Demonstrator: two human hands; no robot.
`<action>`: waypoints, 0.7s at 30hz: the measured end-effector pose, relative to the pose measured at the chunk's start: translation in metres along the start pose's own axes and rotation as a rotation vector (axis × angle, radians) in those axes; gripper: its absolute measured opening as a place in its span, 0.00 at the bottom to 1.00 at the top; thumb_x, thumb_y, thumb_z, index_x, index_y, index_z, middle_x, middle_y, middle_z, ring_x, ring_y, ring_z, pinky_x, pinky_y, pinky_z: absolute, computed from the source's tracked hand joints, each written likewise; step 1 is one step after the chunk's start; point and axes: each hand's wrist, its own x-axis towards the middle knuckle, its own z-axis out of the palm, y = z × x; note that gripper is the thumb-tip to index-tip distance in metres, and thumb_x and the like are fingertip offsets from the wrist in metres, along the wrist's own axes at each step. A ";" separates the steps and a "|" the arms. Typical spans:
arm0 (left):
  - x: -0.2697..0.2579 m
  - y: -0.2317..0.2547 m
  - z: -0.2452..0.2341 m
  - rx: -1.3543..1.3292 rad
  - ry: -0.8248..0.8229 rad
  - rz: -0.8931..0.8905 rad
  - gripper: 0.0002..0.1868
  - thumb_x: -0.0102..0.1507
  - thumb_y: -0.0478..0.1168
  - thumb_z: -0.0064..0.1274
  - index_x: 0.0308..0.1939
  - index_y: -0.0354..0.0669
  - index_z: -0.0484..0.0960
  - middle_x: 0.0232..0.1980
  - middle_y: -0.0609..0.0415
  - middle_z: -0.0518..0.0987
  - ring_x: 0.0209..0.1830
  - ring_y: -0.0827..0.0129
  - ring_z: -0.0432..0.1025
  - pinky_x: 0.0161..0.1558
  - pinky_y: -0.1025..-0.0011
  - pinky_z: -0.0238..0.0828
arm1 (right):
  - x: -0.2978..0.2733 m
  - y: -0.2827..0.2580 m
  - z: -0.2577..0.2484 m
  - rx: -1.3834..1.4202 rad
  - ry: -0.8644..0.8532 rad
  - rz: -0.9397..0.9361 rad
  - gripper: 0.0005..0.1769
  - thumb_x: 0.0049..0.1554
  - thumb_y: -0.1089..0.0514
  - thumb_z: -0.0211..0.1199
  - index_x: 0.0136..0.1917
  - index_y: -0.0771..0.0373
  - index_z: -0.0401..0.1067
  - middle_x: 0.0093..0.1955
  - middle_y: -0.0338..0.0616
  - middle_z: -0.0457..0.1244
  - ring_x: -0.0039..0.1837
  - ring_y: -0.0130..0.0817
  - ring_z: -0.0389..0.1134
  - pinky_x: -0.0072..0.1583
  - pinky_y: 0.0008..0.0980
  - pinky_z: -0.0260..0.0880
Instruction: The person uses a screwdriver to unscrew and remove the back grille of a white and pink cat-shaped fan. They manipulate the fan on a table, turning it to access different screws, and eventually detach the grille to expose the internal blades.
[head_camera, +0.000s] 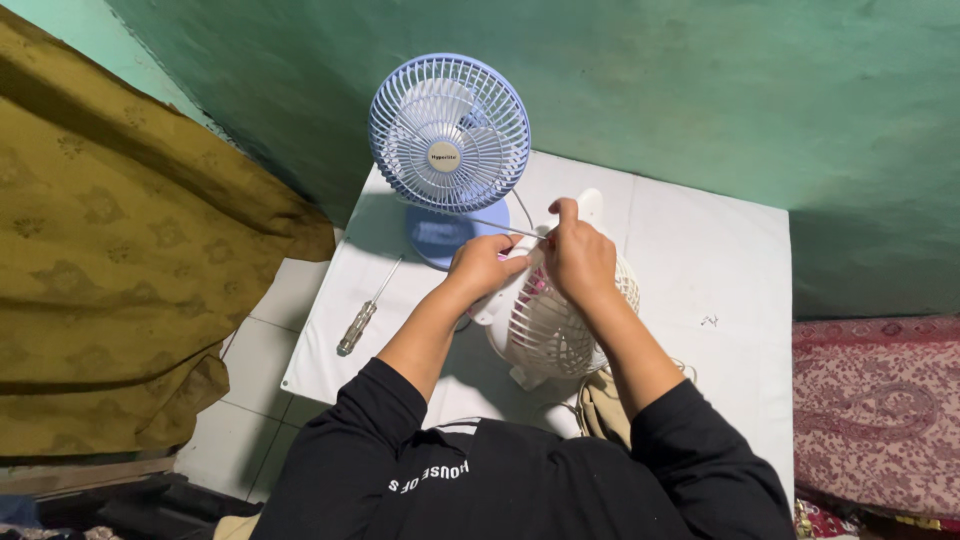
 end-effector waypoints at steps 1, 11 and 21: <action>0.003 0.000 -0.001 -0.017 -0.004 -0.001 0.29 0.55 0.53 0.63 0.60 0.52 0.83 0.47 0.46 0.86 0.45 0.58 0.82 0.50 0.66 0.76 | -0.003 -0.002 0.002 0.036 0.051 0.001 0.28 0.52 0.59 0.70 0.63 0.58 0.62 0.38 0.44 0.71 0.42 0.50 0.73 0.42 0.47 0.69; 0.006 -0.006 0.003 -0.067 -0.040 -0.020 0.27 0.56 0.53 0.62 0.59 0.53 0.85 0.45 0.48 0.87 0.42 0.61 0.83 0.48 0.67 0.77 | -0.006 0.002 0.003 0.028 0.101 -0.069 0.29 0.51 0.60 0.71 0.63 0.60 0.62 0.39 0.45 0.70 0.42 0.49 0.72 0.43 0.46 0.69; 0.007 -0.004 0.002 -0.032 -0.019 -0.037 0.26 0.57 0.52 0.62 0.58 0.54 0.84 0.44 0.48 0.87 0.42 0.61 0.83 0.48 0.66 0.77 | -0.010 -0.004 0.025 0.016 0.198 0.109 0.56 0.44 0.59 0.74 0.78 0.71 0.48 0.37 0.47 0.68 0.39 0.48 0.70 0.43 0.45 0.68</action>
